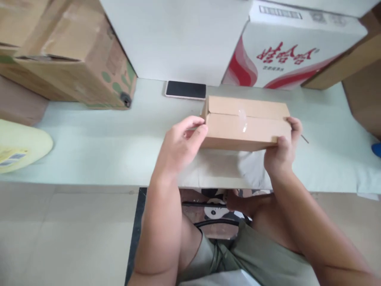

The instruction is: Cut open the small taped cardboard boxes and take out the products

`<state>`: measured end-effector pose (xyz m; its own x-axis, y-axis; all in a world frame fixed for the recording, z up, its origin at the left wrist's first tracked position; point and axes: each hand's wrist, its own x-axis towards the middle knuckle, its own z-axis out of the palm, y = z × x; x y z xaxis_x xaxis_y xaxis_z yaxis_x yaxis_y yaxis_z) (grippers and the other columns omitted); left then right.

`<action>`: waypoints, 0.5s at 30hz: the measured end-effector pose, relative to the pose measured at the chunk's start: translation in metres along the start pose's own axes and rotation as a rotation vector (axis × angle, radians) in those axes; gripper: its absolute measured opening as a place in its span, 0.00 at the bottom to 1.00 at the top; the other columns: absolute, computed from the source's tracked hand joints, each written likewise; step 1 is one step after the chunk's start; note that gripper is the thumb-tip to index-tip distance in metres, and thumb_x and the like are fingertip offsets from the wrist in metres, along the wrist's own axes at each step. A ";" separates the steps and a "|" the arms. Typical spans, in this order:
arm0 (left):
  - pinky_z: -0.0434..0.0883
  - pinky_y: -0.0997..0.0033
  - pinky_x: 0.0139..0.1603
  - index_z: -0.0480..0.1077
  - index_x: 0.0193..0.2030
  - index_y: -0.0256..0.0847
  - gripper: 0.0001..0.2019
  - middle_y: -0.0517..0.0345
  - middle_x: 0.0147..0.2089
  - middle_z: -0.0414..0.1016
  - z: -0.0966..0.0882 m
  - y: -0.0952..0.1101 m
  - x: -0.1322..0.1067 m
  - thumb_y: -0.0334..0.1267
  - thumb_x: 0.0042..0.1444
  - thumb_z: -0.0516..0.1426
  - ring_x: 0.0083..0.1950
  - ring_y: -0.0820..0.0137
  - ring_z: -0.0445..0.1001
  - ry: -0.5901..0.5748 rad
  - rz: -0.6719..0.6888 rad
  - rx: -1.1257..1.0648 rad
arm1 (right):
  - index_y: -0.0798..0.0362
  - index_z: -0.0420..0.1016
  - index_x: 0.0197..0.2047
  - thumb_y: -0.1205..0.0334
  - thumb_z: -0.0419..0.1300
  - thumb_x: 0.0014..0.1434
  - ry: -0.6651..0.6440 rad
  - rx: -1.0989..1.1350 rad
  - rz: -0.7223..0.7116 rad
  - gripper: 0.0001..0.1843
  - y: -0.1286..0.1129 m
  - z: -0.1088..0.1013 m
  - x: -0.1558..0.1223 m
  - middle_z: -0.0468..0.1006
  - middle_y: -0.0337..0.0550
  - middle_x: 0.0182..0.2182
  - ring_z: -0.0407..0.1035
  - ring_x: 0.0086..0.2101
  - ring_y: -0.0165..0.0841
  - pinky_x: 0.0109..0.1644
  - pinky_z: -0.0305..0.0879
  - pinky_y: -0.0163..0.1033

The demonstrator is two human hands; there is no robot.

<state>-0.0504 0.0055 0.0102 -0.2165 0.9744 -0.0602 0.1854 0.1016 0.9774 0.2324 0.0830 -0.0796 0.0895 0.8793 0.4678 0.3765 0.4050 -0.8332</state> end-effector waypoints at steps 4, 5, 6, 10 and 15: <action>0.74 0.64 0.47 0.79 0.43 0.45 0.18 0.61 0.39 0.83 0.013 -0.008 0.011 0.58 0.61 0.62 0.45 0.66 0.78 0.090 0.073 -0.018 | 0.37 0.58 0.68 0.39 0.48 0.64 -0.133 -0.139 -0.042 0.31 0.000 -0.011 0.010 0.70 0.50 0.59 0.70 0.61 0.51 0.65 0.68 0.65; 0.73 0.64 0.47 0.78 0.44 0.45 0.20 0.62 0.39 0.82 0.016 -0.010 0.011 0.60 0.61 0.62 0.44 0.67 0.77 0.093 0.082 -0.018 | 0.36 0.56 0.70 0.39 0.47 0.66 -0.183 -0.161 -0.037 0.32 -0.001 -0.014 0.012 0.70 0.50 0.60 0.69 0.62 0.50 0.66 0.68 0.64; 0.73 0.63 0.48 0.78 0.45 0.44 0.21 0.62 0.40 0.82 0.019 -0.013 0.010 0.61 0.61 0.62 0.45 0.68 0.77 0.105 0.100 -0.020 | 0.35 0.54 0.72 0.39 0.46 0.67 -0.231 -0.179 -0.029 0.32 -0.002 -0.018 0.012 0.70 0.49 0.61 0.69 0.62 0.50 0.66 0.68 0.64; 0.70 0.59 0.60 0.75 0.51 0.42 0.26 0.58 0.51 0.82 0.037 -0.026 -0.005 0.63 0.59 0.64 0.55 0.63 0.77 0.087 0.196 -0.047 | 0.32 0.49 0.75 0.43 0.47 0.70 -0.340 -0.194 0.013 0.33 -0.009 -0.040 0.010 0.67 0.47 0.66 0.68 0.64 0.48 0.65 0.70 0.61; 0.71 0.58 0.66 0.70 0.53 0.44 0.20 0.60 0.59 0.81 0.051 -0.026 -0.040 0.56 0.69 0.50 0.63 0.65 0.76 0.132 0.121 -0.298 | 0.35 0.45 0.78 0.49 0.47 0.70 -0.435 -0.140 0.042 0.36 -0.014 -0.066 0.007 0.64 0.47 0.70 0.67 0.64 0.44 0.67 0.71 0.56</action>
<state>0.0022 -0.0263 -0.0227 -0.3357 0.9396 0.0670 -0.0662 -0.0945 0.9933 0.2884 0.0670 -0.0449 -0.2767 0.9299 0.2422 0.5047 0.3551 -0.7869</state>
